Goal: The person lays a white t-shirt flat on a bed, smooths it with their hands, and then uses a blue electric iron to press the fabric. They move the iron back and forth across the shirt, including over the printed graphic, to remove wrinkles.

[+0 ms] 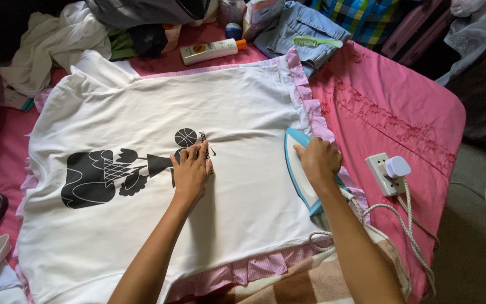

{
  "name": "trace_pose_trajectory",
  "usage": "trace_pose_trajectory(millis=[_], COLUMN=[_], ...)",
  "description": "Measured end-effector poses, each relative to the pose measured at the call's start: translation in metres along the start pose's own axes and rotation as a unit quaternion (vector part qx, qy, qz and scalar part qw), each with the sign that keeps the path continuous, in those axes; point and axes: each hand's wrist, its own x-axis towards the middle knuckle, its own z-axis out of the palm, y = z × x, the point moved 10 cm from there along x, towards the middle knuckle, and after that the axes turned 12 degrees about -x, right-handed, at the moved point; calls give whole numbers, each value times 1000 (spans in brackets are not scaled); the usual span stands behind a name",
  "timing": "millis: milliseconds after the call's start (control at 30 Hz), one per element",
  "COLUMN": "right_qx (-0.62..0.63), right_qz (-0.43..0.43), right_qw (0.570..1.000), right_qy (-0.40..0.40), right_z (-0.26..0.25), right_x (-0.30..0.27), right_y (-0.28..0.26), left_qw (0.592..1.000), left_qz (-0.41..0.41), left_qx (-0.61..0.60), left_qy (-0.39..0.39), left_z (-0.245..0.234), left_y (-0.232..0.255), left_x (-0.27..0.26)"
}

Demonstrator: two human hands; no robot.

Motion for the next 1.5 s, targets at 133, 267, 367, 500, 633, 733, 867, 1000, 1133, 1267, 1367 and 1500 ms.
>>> trace_pose_trajectory(millis=[133,267,367,500,633,733,867,1000,1133,1267,1367,1500], right_qx=[1,-2,4,16,39,75,101,84,79,96,97,92], right_qz=[-24,-41,-26,-18,-27,-19,-13,-29,-42,-42,-34,-32], right_qw=[1000,998,999,999,998,997,992,993,993,991,990,987], right_qy=[3,39,-26,-35,-50,-17,-70,-79,-71,-79,-92,-125], right_z=[0,-6,5,1,-9,-28,-33,-25,-26,-29,-26,-14], right_x=[15,0,-7,4,14,9,2,-8,1,10,13,7], right_y=[-12,-3,3,-5,-13,-8,-11,-23,-23,-15,-13,-20], left_qw=[998,999,999,998,991,993,993,980,972,975,977,977], left_qz=[13,7,6,29,65,53,65,99,109,54,101,101], left_qx=[51,14,19,23,-17,-47,-59,-142,-191,-217,-187,-185], left_qy=[24,37,30,59,115,95,78,98,87,-3,-1,-19], left_z=[-9,-16,-10,-5,-11,-2,11,30,52,90,104,121], left_y=[7,2,-2,4,17,28,47,64,89,103,120,117], left_x=[9,12,16,21,42,75,133,192,258,309,331,344])
